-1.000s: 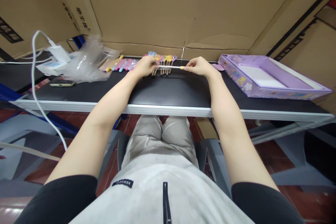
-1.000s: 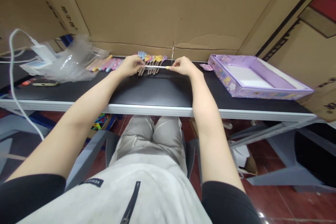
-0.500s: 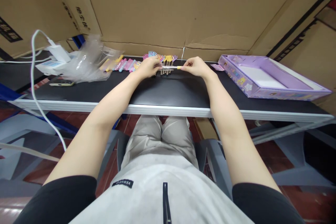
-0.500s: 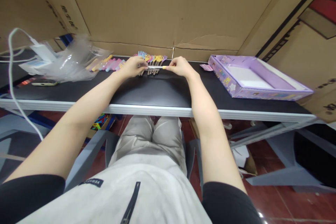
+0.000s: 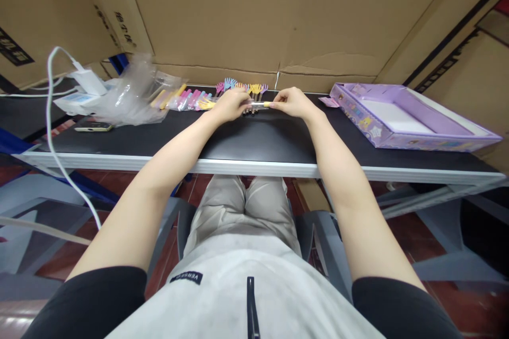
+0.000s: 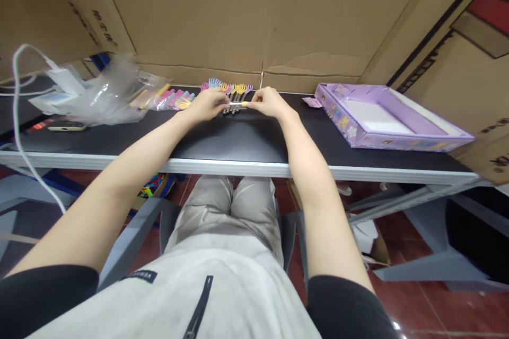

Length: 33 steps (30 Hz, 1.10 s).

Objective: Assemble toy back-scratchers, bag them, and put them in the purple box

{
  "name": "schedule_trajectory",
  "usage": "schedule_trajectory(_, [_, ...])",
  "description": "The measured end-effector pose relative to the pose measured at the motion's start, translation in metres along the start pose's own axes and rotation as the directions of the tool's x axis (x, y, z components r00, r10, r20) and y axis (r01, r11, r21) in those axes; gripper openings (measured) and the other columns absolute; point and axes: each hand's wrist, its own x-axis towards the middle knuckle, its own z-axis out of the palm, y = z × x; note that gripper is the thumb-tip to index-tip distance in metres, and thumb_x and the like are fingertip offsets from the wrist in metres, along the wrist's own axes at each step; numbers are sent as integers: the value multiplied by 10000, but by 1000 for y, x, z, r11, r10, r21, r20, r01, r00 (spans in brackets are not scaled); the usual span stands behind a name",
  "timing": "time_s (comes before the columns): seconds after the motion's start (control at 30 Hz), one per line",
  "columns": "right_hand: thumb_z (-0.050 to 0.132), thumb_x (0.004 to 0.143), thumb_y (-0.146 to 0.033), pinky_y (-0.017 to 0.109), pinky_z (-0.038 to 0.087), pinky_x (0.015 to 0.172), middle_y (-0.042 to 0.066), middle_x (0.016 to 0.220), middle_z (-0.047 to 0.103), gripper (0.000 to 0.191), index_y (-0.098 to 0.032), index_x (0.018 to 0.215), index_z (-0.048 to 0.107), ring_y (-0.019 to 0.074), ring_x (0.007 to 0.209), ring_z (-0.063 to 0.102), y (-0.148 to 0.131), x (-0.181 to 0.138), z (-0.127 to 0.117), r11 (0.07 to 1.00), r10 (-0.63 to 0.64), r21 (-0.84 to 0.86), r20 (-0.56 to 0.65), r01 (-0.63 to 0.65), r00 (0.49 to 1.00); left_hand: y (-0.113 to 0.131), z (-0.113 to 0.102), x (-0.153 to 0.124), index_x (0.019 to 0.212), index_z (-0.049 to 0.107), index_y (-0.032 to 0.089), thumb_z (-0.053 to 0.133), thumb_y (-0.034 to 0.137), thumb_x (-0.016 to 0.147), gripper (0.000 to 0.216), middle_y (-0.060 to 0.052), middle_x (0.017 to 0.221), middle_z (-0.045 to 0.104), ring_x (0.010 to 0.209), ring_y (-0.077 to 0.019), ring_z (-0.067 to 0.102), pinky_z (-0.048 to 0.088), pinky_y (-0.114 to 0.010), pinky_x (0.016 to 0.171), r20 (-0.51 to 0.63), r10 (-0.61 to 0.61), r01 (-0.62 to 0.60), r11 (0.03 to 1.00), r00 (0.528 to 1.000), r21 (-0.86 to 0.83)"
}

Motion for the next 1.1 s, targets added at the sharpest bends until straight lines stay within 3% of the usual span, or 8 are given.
schedule_trajectory(0.23, [907, 827, -634, 388, 585, 845, 92, 852, 787, 474, -182, 951, 828, 260, 862, 716, -5, 1, 5, 996, -45, 81, 17, 43, 999, 6, 1, 1, 980, 805, 181, 637, 214, 979, 171, -121, 1027, 723, 1063, -314, 696, 550, -458, 987, -9, 3, -3, 1000, 1000, 16])
schedule_trajectory(0.63, [1005, 749, -640, 412, 644, 754, 53, 771, 752, 555, -220, 976, 722, 247, 740, 731, -8, 5, 22, 965, 5, 260, 79, -25, 997, 3, 2, 3, 1013, 809, 176, 613, 161, 954, 205, -142, 1068, 752, 1103, -337, 700, 529, -467, 978, 44, 26, -30, 996, 999, 86])
schedule_trajectory(0.83, [960, 880, -426, 349, 637, 763, 59, 801, 778, 330, -195, 951, 736, 232, 780, 766, -10, 1, 12, 979, 32, 193, 137, -58, 990, 3, -1, 2, 1045, 785, 172, 603, 143, 975, 196, -159, 1111, 753, 1161, -349, 694, 508, -460, 1006, 75, 9, -19, 990, 997, 138])
schedule_trajectory(0.97, [838, 987, -209, 268, 593, 751, 61, 822, 795, 115, -162, 949, 740, 179, 755, 767, -13, -5, -1, 985, 124, 92, 218, -147, 968, 6, -8, -2, 1130, 773, 163, 571, 137, 1008, 238, -181, 1191, 741, 1264, -372, 664, 490, -498, 1079, 117, -32, 5, 974, 993, 227])
schedule_trajectory(1.1, [808, 986, -115, 245, 550, 707, 54, 827, 806, 185, -166, 840, 706, 143, 683, 731, -13, -8, -7, 980, 161, 63, 299, -188, 941, 9, -11, -5, 1149, 780, 157, 554, 134, 1017, 262, -193, 1233, 725, 1323, -397, 640, 472, -552, 1126, 146, -68, 26, 963, 987, 270])
